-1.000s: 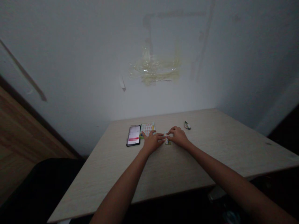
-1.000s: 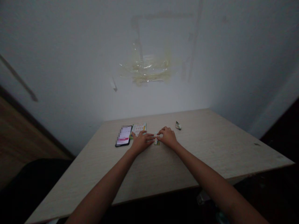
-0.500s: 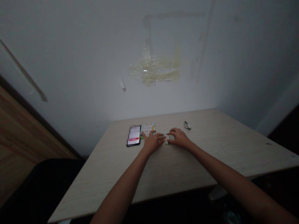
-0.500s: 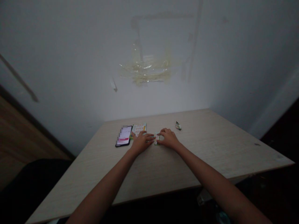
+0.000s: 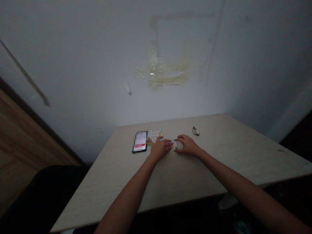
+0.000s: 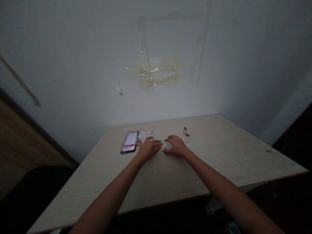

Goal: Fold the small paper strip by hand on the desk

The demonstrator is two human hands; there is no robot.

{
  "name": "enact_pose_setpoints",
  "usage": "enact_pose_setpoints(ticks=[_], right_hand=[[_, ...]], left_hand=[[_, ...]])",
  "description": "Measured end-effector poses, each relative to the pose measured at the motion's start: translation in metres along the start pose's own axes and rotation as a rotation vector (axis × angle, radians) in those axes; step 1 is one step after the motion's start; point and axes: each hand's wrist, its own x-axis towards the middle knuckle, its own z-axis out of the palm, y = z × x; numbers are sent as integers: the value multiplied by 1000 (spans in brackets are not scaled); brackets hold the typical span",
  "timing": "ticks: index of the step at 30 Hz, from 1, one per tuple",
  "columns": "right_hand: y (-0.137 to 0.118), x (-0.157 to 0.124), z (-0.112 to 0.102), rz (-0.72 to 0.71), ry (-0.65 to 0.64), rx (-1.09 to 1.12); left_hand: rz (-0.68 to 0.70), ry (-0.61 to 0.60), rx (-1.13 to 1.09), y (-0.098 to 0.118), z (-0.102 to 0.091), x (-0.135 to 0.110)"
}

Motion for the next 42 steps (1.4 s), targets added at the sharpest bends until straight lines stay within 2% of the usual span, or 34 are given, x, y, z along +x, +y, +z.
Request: enact_pose_setpoints(ticks=[6,11,15,21,35,42], right_hand=[[3,-2,0,-12,19,46],[13,3,4,-14,111,176],[18,5,5,-37,107,225],[15,3,5,-44,68,176],[11,18,5,106,98,12],[6,21,5,121,105,-67]], left_hand=[[-13,11,-11,2,0,0],[-21,24,-4,5,0,0],[-28,19,1,6,0,0],[-42,38,-42,4,5,2],[-65,-9,-63,6,1,2],[-54,-1,-68,5,3,3]])
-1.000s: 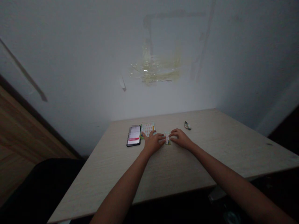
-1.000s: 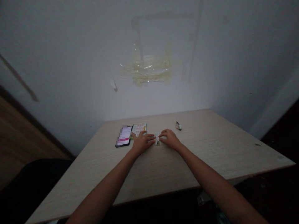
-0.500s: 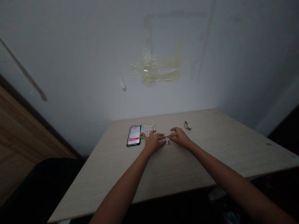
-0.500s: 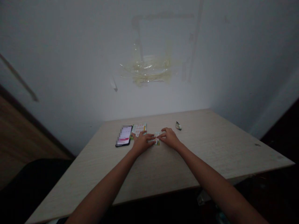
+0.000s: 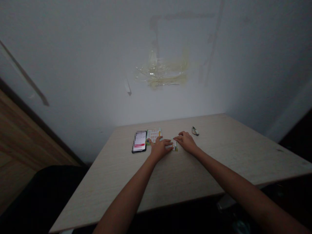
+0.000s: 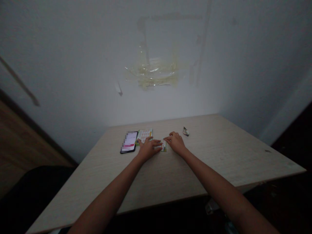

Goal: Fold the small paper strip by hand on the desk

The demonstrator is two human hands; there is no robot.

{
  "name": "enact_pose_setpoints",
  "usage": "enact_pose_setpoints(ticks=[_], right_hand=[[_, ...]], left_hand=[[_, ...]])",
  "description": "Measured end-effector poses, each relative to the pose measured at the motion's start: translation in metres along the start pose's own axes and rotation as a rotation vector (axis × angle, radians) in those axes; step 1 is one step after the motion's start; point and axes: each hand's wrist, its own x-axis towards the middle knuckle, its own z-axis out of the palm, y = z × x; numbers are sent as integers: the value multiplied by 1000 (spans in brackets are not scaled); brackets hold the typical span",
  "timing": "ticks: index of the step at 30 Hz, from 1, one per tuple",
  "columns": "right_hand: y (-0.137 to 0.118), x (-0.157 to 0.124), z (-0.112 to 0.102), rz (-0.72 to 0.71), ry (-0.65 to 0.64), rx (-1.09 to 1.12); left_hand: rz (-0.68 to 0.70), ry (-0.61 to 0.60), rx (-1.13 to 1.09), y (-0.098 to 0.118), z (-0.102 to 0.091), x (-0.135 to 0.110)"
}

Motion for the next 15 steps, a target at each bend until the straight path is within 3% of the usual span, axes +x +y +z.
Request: enact_pose_setpoints(ticks=[15], right_hand=[[-9,-5,-6,37,-4,-33]], left_hand=[[19,15,17,0,0,-1]])
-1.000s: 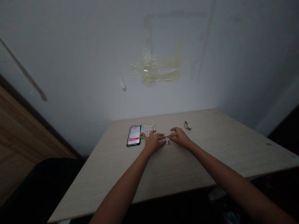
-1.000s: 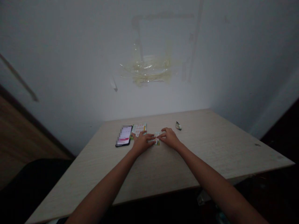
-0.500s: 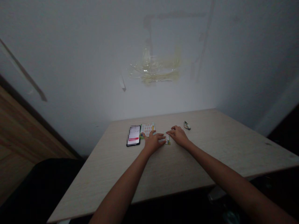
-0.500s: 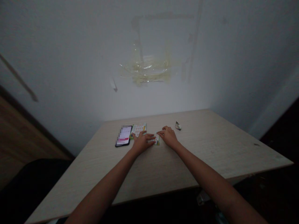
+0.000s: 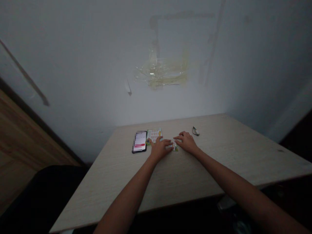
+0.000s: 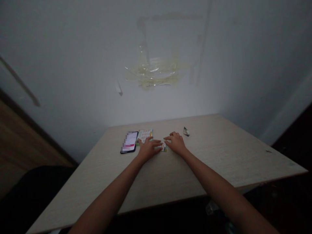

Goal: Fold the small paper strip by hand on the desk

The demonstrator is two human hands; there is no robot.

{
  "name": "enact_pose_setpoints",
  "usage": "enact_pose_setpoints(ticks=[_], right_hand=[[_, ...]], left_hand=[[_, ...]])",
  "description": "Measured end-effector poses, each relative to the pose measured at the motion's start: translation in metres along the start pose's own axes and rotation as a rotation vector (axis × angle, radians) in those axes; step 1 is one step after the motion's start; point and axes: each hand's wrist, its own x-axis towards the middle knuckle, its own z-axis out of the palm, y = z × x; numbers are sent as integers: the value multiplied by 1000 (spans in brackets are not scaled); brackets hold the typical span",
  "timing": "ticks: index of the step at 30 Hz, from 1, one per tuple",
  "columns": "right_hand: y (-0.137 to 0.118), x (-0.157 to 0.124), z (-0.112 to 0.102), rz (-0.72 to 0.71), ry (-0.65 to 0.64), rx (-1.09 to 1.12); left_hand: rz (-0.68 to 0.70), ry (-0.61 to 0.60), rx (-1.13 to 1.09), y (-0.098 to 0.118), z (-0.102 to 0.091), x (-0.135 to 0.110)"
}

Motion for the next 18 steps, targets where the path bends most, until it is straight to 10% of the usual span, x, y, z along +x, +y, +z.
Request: enact_pose_setpoints(ticks=[18], right_hand=[[0,2,-2,43,-46,61]], left_hand=[[3,-13,13,-1,1,1]])
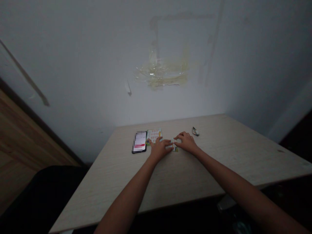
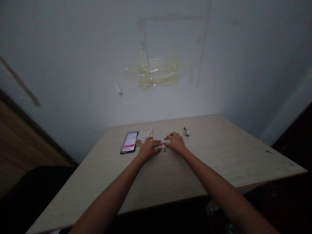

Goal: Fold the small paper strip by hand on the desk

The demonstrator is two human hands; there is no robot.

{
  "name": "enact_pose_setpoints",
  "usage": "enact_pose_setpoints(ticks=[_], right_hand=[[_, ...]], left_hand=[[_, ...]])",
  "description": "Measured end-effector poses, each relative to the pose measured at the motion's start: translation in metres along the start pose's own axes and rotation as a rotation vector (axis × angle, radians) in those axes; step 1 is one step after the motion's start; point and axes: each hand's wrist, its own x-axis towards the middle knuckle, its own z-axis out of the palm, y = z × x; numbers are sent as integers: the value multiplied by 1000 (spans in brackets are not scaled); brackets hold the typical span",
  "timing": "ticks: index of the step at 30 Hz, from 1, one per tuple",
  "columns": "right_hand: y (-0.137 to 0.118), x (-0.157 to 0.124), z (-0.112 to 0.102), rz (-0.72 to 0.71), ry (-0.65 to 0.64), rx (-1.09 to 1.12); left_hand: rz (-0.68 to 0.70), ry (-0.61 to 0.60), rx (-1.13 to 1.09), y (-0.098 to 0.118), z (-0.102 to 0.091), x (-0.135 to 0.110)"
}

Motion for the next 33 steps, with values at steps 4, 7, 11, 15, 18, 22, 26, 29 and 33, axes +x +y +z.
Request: enact_pose_setpoints(ticks=[4,7,11,15,18,22,26,29,33], right_hand=[[3,-1,0,-26,-16,-10],[6,-3,1,-41,-32,-25],[8,-5,2,-63,-57,-48],[10,-9,3,-99,-84,-60],[10,-11,3,-121,-88,-69],[9,-14,3,-133,-100,-78],[10,-16,2,-153,-96,-72],[11,-16,0,-170,-92,-42],[17,-14,0,-187,-61,75]], left_hand=[[9,14,15,-1,0,0],[23,21,34,-2,0,-1],[33,27,37,-3,0,-1],[33,33,10,-3,0,-1],[25,30,4,-3,0,-1],[22,26,14,-3,0,-2],[16,23,33,-2,-1,-3],[21,13,36,-1,-2,-3],[20,-6,44,0,-3,-4]])
